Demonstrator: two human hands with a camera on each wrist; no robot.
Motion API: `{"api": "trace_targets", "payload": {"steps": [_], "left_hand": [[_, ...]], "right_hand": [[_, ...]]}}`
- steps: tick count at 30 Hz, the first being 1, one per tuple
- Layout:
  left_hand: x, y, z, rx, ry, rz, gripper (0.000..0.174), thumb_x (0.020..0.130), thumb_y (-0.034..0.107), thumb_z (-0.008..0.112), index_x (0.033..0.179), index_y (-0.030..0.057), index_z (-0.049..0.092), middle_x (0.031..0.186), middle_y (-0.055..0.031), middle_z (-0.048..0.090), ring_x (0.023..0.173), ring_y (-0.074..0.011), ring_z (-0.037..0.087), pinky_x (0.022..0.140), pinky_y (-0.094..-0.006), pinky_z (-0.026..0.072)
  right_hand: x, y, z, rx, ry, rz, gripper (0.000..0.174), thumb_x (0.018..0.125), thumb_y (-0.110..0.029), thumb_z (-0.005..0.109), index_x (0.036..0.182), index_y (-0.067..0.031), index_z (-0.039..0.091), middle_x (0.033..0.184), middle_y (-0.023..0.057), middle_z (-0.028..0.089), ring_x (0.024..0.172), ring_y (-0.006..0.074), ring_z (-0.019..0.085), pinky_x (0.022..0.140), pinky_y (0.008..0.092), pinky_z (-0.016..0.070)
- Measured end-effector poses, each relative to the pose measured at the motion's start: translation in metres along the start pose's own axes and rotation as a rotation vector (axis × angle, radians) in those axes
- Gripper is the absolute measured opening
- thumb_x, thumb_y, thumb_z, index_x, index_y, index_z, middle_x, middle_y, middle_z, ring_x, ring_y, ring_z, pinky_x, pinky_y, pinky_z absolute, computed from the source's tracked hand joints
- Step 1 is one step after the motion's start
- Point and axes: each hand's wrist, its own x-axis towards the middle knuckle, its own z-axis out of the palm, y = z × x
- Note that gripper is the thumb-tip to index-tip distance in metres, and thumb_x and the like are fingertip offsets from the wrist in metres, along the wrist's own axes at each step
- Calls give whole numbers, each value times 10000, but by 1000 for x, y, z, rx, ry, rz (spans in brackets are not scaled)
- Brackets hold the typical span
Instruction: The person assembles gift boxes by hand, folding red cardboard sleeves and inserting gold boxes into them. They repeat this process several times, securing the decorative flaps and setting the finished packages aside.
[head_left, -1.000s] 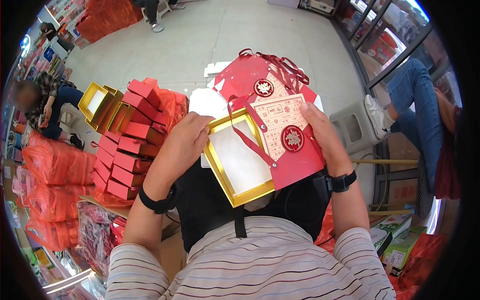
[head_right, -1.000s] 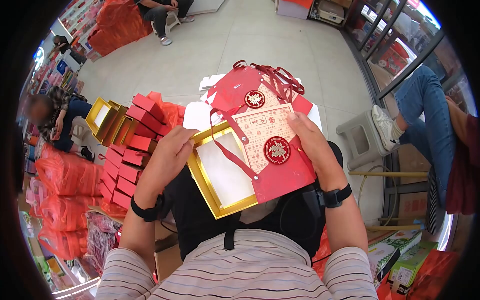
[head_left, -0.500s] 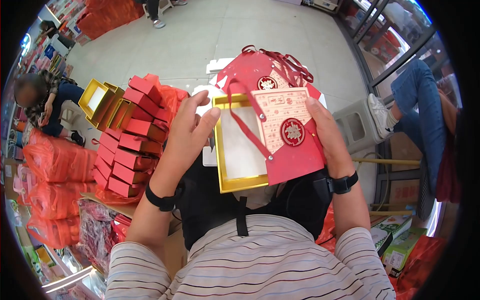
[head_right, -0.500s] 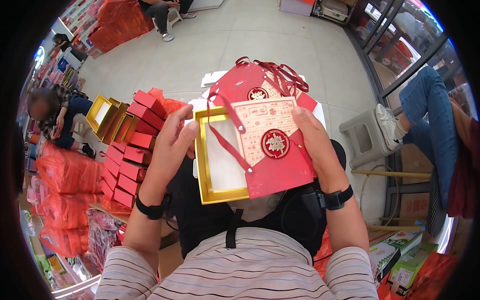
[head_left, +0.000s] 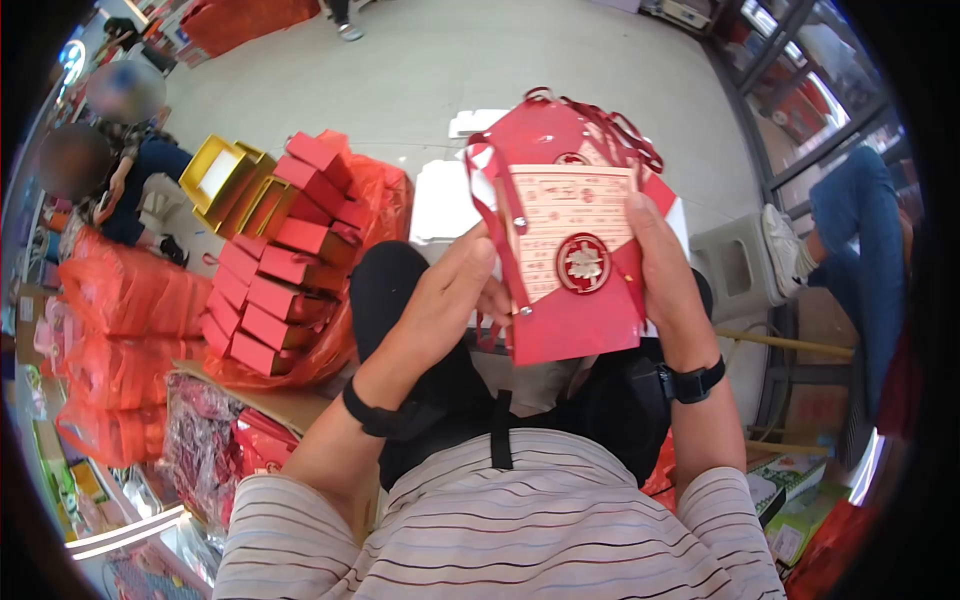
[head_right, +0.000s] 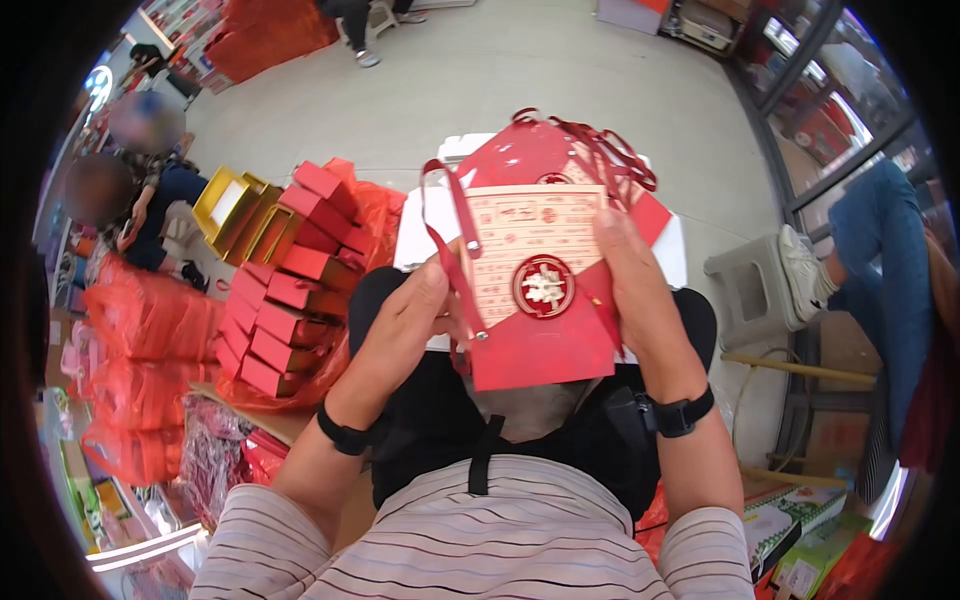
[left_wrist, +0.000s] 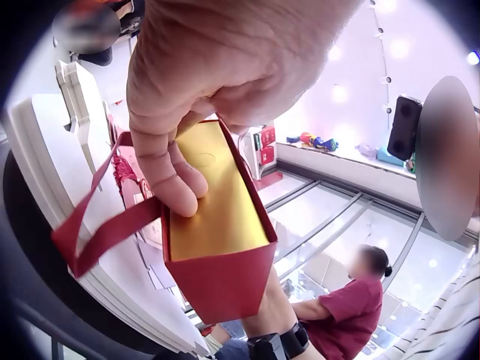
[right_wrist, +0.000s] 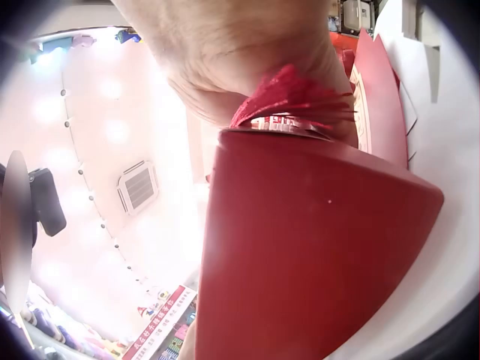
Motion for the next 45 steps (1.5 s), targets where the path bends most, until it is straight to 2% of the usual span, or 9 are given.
{"api": "trace_targets", "payload": {"steps": [7,9,12,18,22,30,36,40,45], "left_hand": [[-9,10,-7,272,32,149,761,1115,583,305,1570,-24,371,1286,-121,662,904,-145,686,779,-270,550],[-16,27,-36,175,-28,-92,748,1115,586,303,1517,-26,458,1294,-126,656,835,-151,692,715,-254,553],[-13,45,-76,359,369,219,524,1093,473,508,1214,-20,636,1024,-61,675,757,-66,618,630,-224,493],[-4,93,-88,604,-65,-71,583,1047,406,625,1510,67,521,1211,-67,619,1148,-135,565,975,-288,461],[2,96,-94,679,-135,-103,593,1017,324,655,1546,106,499,1236,-66,623,1142,-132,570,1008,-276,453],[26,102,-215,516,530,94,678,980,358,601,1591,141,401,1182,-113,654,930,-215,709,648,-322,602],[62,56,-266,1017,763,-93,665,984,359,550,1601,196,364,1362,-305,545,1037,-408,710,747,-467,630],[84,-13,-297,1520,926,120,568,1017,382,514,1556,231,423,1441,-401,429,1012,-533,674,894,-550,583],[80,-53,-295,1712,824,-1,487,992,341,552,1462,219,533,1427,-288,522,1023,-471,697,735,-509,618]], "right_hand": [[6,3,22,-431,5,-128,610,1098,-430,527,1484,39,468,1361,121,609,1245,151,578,1078,285,448],[7,-2,27,-371,-22,-71,607,1095,-436,533,1474,35,479,1334,116,621,1223,148,587,1063,278,452],[14,-4,35,-259,-51,-41,584,1090,-455,540,1449,5,519,1278,99,644,1170,140,605,1027,271,463],[13,7,78,-355,-306,5,534,1102,-438,513,1411,-2,536,1277,94,646,1181,132,594,1036,278,458],[14,11,82,-418,-277,-21,573,1110,-457,477,1460,-4,502,1310,128,627,1219,177,589,1049,317,460],[27,23,14,-784,-115,-270,447,1103,-269,534,1433,32,510,1337,174,604,1249,231,593,1081,346,456],[23,42,5,-1008,-193,-461,397,1065,-220,587,1373,29,550,1302,176,600,1246,291,584,1087,371,441],[23,51,0,-1071,-181,-556,357,1045,-191,599,1332,19,573,1311,186,598,1264,340,559,1100,400,426],[23,53,0,-1092,-165,-579,322,1021,-144,609,1302,14,587,1323,190,599,1264,349,557,1104,410,426]]}}
